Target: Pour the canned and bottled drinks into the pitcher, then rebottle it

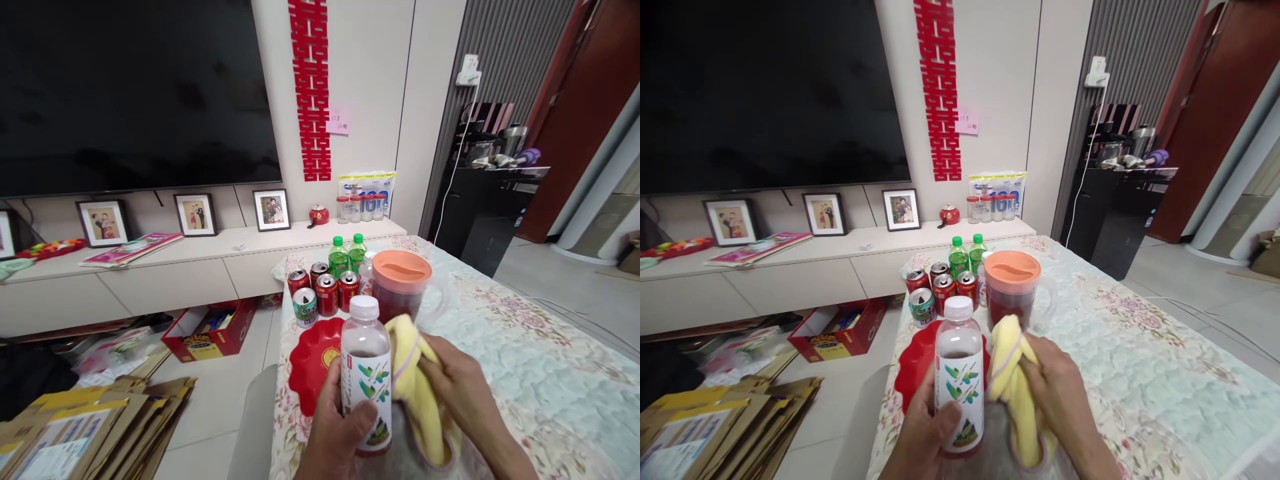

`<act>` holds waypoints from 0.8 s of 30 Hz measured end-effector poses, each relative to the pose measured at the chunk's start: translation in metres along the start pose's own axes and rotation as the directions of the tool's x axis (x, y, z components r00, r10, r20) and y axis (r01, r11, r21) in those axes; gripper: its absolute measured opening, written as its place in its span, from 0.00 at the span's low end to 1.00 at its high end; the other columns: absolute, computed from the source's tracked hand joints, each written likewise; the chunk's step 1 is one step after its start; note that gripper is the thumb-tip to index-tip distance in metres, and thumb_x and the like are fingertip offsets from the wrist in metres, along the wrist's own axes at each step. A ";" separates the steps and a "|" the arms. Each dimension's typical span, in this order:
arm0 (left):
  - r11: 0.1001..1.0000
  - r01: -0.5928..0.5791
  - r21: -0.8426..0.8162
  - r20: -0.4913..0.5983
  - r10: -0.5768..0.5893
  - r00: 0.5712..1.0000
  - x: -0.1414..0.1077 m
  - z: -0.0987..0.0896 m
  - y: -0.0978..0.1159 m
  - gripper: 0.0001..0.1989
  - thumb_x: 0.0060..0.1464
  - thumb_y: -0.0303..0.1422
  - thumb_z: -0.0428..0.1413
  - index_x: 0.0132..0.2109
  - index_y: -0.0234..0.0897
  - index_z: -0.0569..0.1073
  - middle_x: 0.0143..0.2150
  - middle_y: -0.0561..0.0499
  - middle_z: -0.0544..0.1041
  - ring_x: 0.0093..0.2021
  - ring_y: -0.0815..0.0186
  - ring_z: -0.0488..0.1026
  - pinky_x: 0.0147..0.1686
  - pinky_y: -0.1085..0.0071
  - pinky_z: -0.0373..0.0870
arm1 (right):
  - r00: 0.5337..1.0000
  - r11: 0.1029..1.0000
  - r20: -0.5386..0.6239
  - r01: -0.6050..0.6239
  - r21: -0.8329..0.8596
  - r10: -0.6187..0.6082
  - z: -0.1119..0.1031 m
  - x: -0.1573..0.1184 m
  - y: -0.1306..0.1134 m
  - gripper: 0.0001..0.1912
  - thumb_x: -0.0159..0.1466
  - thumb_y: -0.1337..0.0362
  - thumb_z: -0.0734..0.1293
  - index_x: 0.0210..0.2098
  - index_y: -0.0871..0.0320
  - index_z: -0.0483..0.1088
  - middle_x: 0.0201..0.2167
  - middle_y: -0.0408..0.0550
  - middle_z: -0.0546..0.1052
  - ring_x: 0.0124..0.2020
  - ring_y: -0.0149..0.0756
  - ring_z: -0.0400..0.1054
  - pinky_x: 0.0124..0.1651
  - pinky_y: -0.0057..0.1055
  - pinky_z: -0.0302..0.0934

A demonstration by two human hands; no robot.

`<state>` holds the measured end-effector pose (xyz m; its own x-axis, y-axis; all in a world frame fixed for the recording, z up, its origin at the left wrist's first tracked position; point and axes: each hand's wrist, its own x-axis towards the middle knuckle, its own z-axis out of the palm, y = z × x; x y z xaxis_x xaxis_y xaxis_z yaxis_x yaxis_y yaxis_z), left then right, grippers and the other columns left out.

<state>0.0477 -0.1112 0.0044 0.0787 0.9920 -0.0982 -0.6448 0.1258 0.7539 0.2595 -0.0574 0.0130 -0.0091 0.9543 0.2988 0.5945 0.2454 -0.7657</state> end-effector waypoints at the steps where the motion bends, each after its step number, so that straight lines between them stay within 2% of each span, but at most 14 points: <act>1: 1.000 -0.006 0.008 -0.009 0.006 1.000 -0.001 0.002 -0.001 0.49 0.37 0.45 0.77 0.64 0.38 0.67 0.49 0.38 0.85 0.48 0.48 0.82 0.49 0.57 0.76 | 0.993 0.997 -0.109 -0.030 0.066 0.037 -0.003 -0.002 0.000 0.22 0.66 0.51 0.66 0.54 0.52 0.79 0.54 0.52 0.80 0.54 0.54 0.72 0.58 0.45 0.64; 3: 0.998 -0.011 0.056 -0.008 0.011 1.000 -0.003 0.008 -0.003 0.49 0.35 0.47 0.77 0.63 0.38 0.67 0.48 0.39 0.84 0.48 0.50 0.82 0.48 0.60 0.76 | 0.948 0.976 -0.291 -0.072 0.207 0.132 -0.008 -0.009 -0.005 0.28 0.65 0.48 0.68 0.61 0.52 0.75 0.58 0.51 0.78 0.58 0.55 0.71 0.60 0.44 0.64; 4: 0.996 -0.014 0.093 -0.008 0.015 1.000 -0.004 0.011 -0.004 0.48 0.36 0.47 0.77 0.61 0.37 0.68 0.48 0.40 0.84 0.47 0.51 0.82 0.47 0.61 0.76 | 0.934 0.965 -0.323 -0.066 0.256 0.150 -0.009 -0.014 -0.010 0.29 0.65 0.48 0.69 0.62 0.52 0.74 0.59 0.50 0.77 0.59 0.55 0.70 0.61 0.44 0.64; 6: 0.981 -0.032 0.194 -0.024 0.038 0.999 -0.006 0.016 -0.007 0.42 0.38 0.45 0.76 0.58 0.38 0.70 0.46 0.43 0.84 0.44 0.53 0.81 0.44 0.63 0.76 | 0.946 0.949 -0.308 0.006 0.315 0.096 -0.009 -0.022 -0.027 0.28 0.66 0.49 0.70 0.62 0.51 0.74 0.62 0.49 0.75 0.62 0.56 0.68 0.63 0.42 0.63; 7: 0.964 -0.056 0.259 -0.042 0.069 0.997 -0.006 0.017 -0.009 0.39 0.39 0.42 0.75 0.57 0.38 0.70 0.45 0.44 0.84 0.43 0.53 0.81 0.44 0.63 0.76 | 0.967 0.941 -0.255 0.076 0.331 0.012 -0.007 -0.025 -0.037 0.27 0.65 0.49 0.70 0.61 0.50 0.75 0.63 0.49 0.74 0.65 0.56 0.66 0.65 0.41 0.61; 9: 0.913 -0.115 0.391 -0.094 0.164 0.982 -0.008 0.020 -0.012 0.35 0.41 0.37 0.73 0.56 0.39 0.71 0.45 0.46 0.84 0.42 0.54 0.80 0.43 0.63 0.77 | 0.976 0.914 -0.200 0.158 0.373 -0.087 -0.001 -0.032 -0.056 0.27 0.66 0.48 0.70 0.62 0.48 0.75 0.66 0.47 0.71 0.67 0.55 0.63 0.67 0.39 0.58; 12: 0.848 -0.169 0.502 -0.154 0.280 0.948 -0.011 0.023 -0.016 0.34 0.41 0.33 0.72 0.56 0.40 0.72 0.46 0.47 0.83 0.42 0.53 0.80 0.42 0.63 0.77 | 0.976 0.895 -0.217 0.106 0.433 -0.011 0.009 -0.039 -0.067 0.30 0.67 0.46 0.69 0.65 0.48 0.72 0.65 0.48 0.72 0.61 0.54 0.69 0.62 0.37 0.64; 14: 0.855 -0.143 0.499 -0.142 0.243 0.960 -0.014 0.025 -0.016 0.34 0.41 0.31 0.71 0.57 0.40 0.72 0.44 0.48 0.84 0.39 0.54 0.80 0.39 0.64 0.77 | 0.972 0.899 -0.231 0.068 0.433 0.038 0.012 -0.042 -0.062 0.32 0.65 0.45 0.70 0.64 0.51 0.73 0.61 0.50 0.76 0.55 0.54 0.74 0.55 0.37 0.69; 16: 0.880 -0.097 0.464 -0.080 0.151 0.985 -0.017 0.027 -0.014 0.34 0.41 0.26 0.69 0.58 0.40 0.73 0.42 0.49 0.84 0.37 0.56 0.80 0.36 0.65 0.76 | 0.978 0.886 -0.193 0.022 0.463 0.076 0.011 -0.042 -0.050 0.31 0.63 0.45 0.72 0.61 0.53 0.75 0.55 0.51 0.80 0.49 0.54 0.76 0.50 0.38 0.72; 19: 0.899 -0.009 0.437 0.009 0.006 1.000 -0.019 0.026 -0.011 0.33 0.40 0.23 0.66 0.57 0.38 0.74 0.42 0.49 0.85 0.38 0.55 0.81 0.37 0.66 0.76 | 0.977 0.777 -0.053 -0.129 0.616 0.205 0.002 -0.038 -0.036 0.28 0.61 0.43 0.72 0.53 0.54 0.80 0.45 0.52 0.83 0.42 0.54 0.77 0.43 0.39 0.73; 22: 0.917 0.077 0.390 0.104 -0.127 0.986 -0.018 0.020 -0.011 0.37 0.40 0.28 0.68 0.60 0.36 0.73 0.44 0.46 0.85 0.41 0.52 0.81 0.39 0.64 0.75 | 0.936 0.657 0.020 -0.262 0.707 0.352 -0.006 -0.033 -0.036 0.26 0.59 0.39 0.73 0.41 0.54 0.82 0.33 0.51 0.82 0.33 0.51 0.76 0.35 0.39 0.73; 24: 0.939 0.106 0.328 0.190 -0.176 0.966 -0.016 0.016 -0.012 0.40 0.39 0.37 0.72 0.61 0.36 0.73 0.46 0.43 0.85 0.42 0.50 0.81 0.41 0.62 0.75 | 0.922 0.653 0.003 -0.276 0.705 0.386 -0.010 -0.029 -0.041 0.24 0.57 0.39 0.73 0.35 0.54 0.82 0.25 0.49 0.80 0.27 0.48 0.73 0.31 0.38 0.71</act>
<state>0.0665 -0.1287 0.0078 0.3337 0.9369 -0.1038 -0.3479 0.2248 0.9102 0.2435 -0.0970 0.0412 0.2186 0.9756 -0.0217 -0.1758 0.0175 -0.9843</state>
